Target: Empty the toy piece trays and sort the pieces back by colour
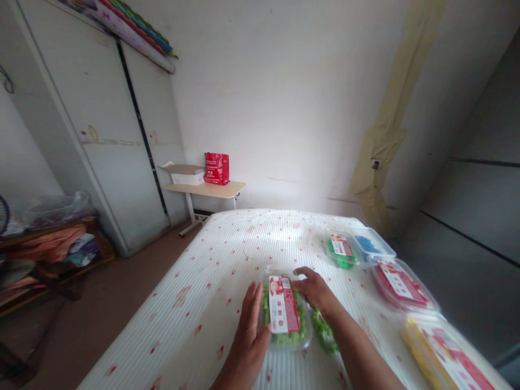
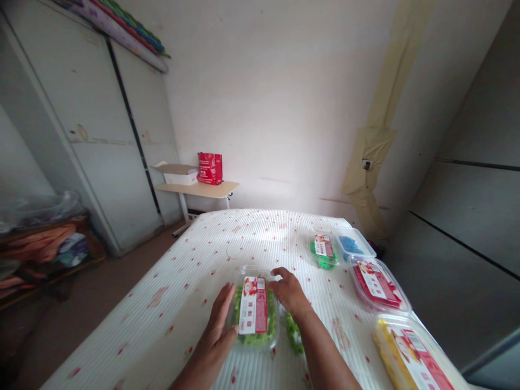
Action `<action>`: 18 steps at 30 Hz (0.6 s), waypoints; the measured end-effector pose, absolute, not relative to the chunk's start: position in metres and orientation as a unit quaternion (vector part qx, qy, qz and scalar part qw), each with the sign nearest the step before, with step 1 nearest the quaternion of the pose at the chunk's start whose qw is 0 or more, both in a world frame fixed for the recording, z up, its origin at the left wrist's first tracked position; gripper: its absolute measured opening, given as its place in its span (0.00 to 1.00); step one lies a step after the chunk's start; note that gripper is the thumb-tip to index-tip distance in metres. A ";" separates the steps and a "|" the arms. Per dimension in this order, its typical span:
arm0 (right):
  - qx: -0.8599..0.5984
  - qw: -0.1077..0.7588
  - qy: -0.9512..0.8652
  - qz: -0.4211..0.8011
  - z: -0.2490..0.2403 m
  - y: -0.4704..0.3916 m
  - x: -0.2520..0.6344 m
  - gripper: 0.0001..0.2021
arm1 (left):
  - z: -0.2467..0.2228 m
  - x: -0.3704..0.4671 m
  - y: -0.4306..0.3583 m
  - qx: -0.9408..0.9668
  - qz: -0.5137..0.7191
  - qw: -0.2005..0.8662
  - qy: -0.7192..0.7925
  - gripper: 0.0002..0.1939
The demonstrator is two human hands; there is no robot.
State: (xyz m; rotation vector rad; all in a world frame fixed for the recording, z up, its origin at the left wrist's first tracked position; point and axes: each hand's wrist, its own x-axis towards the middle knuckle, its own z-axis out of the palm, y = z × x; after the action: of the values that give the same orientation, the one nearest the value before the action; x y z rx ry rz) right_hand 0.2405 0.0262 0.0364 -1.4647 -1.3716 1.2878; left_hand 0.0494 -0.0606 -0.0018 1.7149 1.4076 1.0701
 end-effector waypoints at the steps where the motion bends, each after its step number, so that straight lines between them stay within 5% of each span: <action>1: -0.569 0.372 -0.534 0.502 0.037 0.026 0.240 0.14 | -0.001 0.048 -0.059 0.664 0.403 0.315 0.545 0.33; 8: -0.585 0.378 -0.535 0.478 0.033 0.028 0.240 0.15 | 0.008 0.040 -0.055 0.700 0.368 0.211 0.574 0.33; 18: -0.595 0.375 -0.550 0.450 0.033 0.031 0.238 0.12 | 0.001 0.039 -0.042 0.621 0.461 0.296 0.560 0.23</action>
State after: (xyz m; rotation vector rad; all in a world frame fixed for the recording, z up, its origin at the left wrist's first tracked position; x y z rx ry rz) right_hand 0.2384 0.0309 0.0331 -1.5242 -1.4092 1.1513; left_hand 0.0389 -0.0421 0.0009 1.6505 1.4899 1.2272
